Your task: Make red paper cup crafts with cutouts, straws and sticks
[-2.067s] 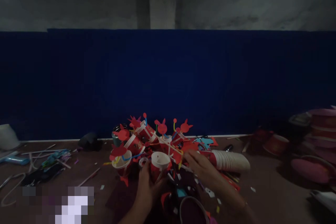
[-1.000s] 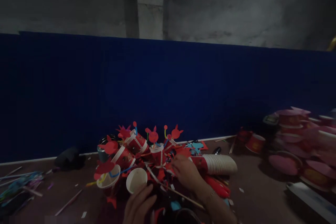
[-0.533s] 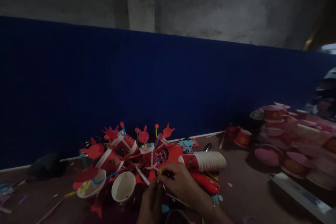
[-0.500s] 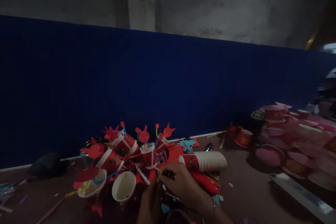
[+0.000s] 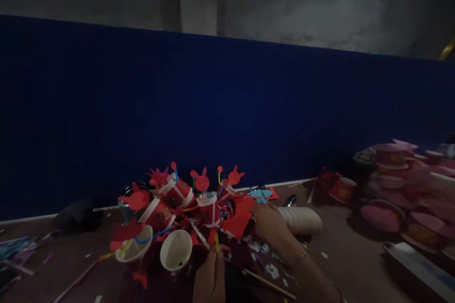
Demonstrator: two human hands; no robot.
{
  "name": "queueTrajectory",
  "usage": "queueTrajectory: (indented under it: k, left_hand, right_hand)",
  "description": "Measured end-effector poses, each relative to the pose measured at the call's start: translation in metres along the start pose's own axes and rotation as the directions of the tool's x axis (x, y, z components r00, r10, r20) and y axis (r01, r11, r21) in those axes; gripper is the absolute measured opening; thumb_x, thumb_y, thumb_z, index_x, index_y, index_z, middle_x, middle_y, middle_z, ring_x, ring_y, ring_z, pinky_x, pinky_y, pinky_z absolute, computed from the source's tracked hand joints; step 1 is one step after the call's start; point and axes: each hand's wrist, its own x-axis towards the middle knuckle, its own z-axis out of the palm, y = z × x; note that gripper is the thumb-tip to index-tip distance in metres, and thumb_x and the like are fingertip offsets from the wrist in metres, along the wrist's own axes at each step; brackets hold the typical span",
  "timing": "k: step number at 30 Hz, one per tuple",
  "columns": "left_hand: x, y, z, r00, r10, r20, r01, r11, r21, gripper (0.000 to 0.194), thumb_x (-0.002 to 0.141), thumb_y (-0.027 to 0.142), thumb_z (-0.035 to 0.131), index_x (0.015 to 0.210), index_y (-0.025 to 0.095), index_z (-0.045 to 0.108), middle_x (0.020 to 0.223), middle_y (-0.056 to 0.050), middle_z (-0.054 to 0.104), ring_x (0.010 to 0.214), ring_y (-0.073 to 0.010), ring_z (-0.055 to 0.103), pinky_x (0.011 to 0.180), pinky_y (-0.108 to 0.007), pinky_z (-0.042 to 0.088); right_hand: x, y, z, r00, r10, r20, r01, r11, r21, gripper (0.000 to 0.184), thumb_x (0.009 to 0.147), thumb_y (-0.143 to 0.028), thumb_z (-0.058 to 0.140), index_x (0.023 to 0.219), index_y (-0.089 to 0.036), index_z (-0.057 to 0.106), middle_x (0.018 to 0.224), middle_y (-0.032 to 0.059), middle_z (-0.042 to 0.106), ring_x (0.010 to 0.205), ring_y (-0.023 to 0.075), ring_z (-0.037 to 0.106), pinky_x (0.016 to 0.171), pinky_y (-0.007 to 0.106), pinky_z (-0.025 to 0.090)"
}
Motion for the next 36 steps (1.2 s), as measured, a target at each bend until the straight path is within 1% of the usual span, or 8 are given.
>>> queueTrajectory:
  k: [4, 7, 14, 18, 22, 28, 33, 36]
  left_hand:
    - [0.0, -0.002, 0.003, 1.0, 0.007, 0.0, -0.007, 0.999, -0.051, 0.052, 0.083, 0.06, 0.03, 0.091, 0.02, 0.063, 0.067, -0.004, 0.062, 0.066, -0.0191, 0.057, 0.067, -0.026, 0.041]
    - [0.0, -0.005, 0.006, 1.0, 0.022, -0.023, -0.023, 0.997, -0.078, 0.051, 0.083, 0.06, 0.033, 0.093, 0.02, 0.063, 0.065, -0.003, 0.061, 0.064, -0.0185, 0.055, 0.068, -0.026, 0.041]
    - [0.001, -0.006, 0.006, 0.998, 0.009, -0.06, -0.015, 0.995, -0.102, 0.046, 0.084, 0.055, 0.036, 0.093, 0.018, 0.063, 0.06, -0.001, 0.057, 0.058, -0.0171, 0.053, 0.062, -0.025, 0.041]
    - [0.002, -0.002, 0.004, 0.997, -0.002, -0.074, -0.004, 0.996, -0.088, 0.046, 0.085, 0.054, 0.035, 0.094, 0.018, 0.064, 0.059, -0.002, 0.057, 0.06, -0.0181, 0.054, 0.067, -0.026, 0.043]
    - [0.002, 0.0, 0.003, 0.997, -0.014, -0.075, 0.007, 0.996, -0.088, 0.047, 0.085, 0.053, 0.035, 0.095, 0.018, 0.064, 0.064, -0.004, 0.06, 0.062, -0.0186, 0.054, 0.07, -0.027, 0.043]
    - [0.003, -0.002, 0.005, 0.995, -0.039, -0.091, 0.023, 0.985, -0.17, 0.05, 0.084, 0.055, 0.035, 0.098, 0.017, 0.063, 0.082, -0.009, 0.067, 0.073, -0.0208, 0.06, 0.073, -0.029, 0.044]
    - [0.004, -0.006, 0.009, 0.986, -0.064, -0.151, 0.031, 0.977, -0.212, 0.049, 0.083, 0.054, 0.04, 0.105, 0.016, 0.062, 0.108, -0.012, 0.065, 0.098, -0.0239, 0.057, 0.091, -0.033, 0.04]
    - [0.005, -0.007, 0.01, 0.985, -0.066, -0.162, 0.022, 0.965, -0.263, 0.046, 0.082, 0.052, 0.042, 0.104, 0.017, 0.062, 0.11, -0.013, 0.064, 0.103, -0.0245, 0.056, 0.093, -0.033, 0.039]
  right_hand:
    - [0.013, -0.013, 0.006, 0.998, -0.052, -0.028, 0.051, 0.999, -0.011, 0.028, 0.078, -0.009, 0.043, 0.09, -0.015, 0.068, 0.101, 0.0125, 0.067, 0.101, 0.0262, 0.055, 0.088, 0.036, 0.033]
    - [0.028, -0.031, 0.018, 0.988, -0.153, 0.025, 0.153, 0.988, -0.009, 0.025, 0.078, -0.012, 0.045, 0.081, -0.016, 0.069, 0.09, 0.0097, 0.07, 0.094, 0.0232, 0.057, 0.083, 0.031, 0.036]
    - [0.05, -0.04, 0.042, 0.979, -0.2, 0.042, 0.201, 0.979, -0.039, 0.029, 0.076, -0.005, 0.044, 0.091, -0.01, 0.068, 0.098, 0.0157, 0.067, 0.099, 0.0263, 0.055, 0.082, 0.034, 0.036]
    - [0.047, -0.033, 0.038, 0.977, -0.213, 0.027, 0.214, 0.975, -0.05, 0.029, 0.076, -0.007, 0.044, 0.093, -0.009, 0.067, 0.104, 0.0184, 0.063, 0.103, 0.0288, 0.051, 0.083, 0.037, 0.034]
    - [0.04, -0.028, 0.029, 0.974, -0.227, 0.019, 0.228, 0.973, -0.039, 0.028, 0.067, -0.013, 0.053, 0.092, -0.009, 0.065, 0.105, 0.0174, 0.062, 0.101, 0.0306, 0.049, 0.081, 0.039, 0.034]
    - [0.029, -0.024, 0.02, 0.972, -0.234, -0.007, 0.234, 0.972, 0.014, 0.026, 0.066, -0.014, 0.052, 0.09, -0.013, 0.063, 0.107, 0.0131, 0.061, 0.105, 0.0277, 0.046, 0.086, 0.037, 0.03]
    - [0.028, -0.022, 0.019, 0.98, -0.197, -0.042, 0.2, 0.976, 0.086, 0.029, 0.07, -0.007, 0.046, 0.092, -0.016, 0.061, 0.095, 0.0098, 0.065, 0.095, 0.0236, 0.051, 0.084, 0.034, 0.029]
    - [0.028, -0.017, 0.019, 0.982, -0.156, -0.102, 0.17, 0.975, 0.144, 0.031, 0.072, -0.007, 0.043, 0.095, -0.019, 0.06, 0.099, 0.0075, 0.063, 0.099, 0.0221, 0.05, 0.084, 0.033, 0.028]
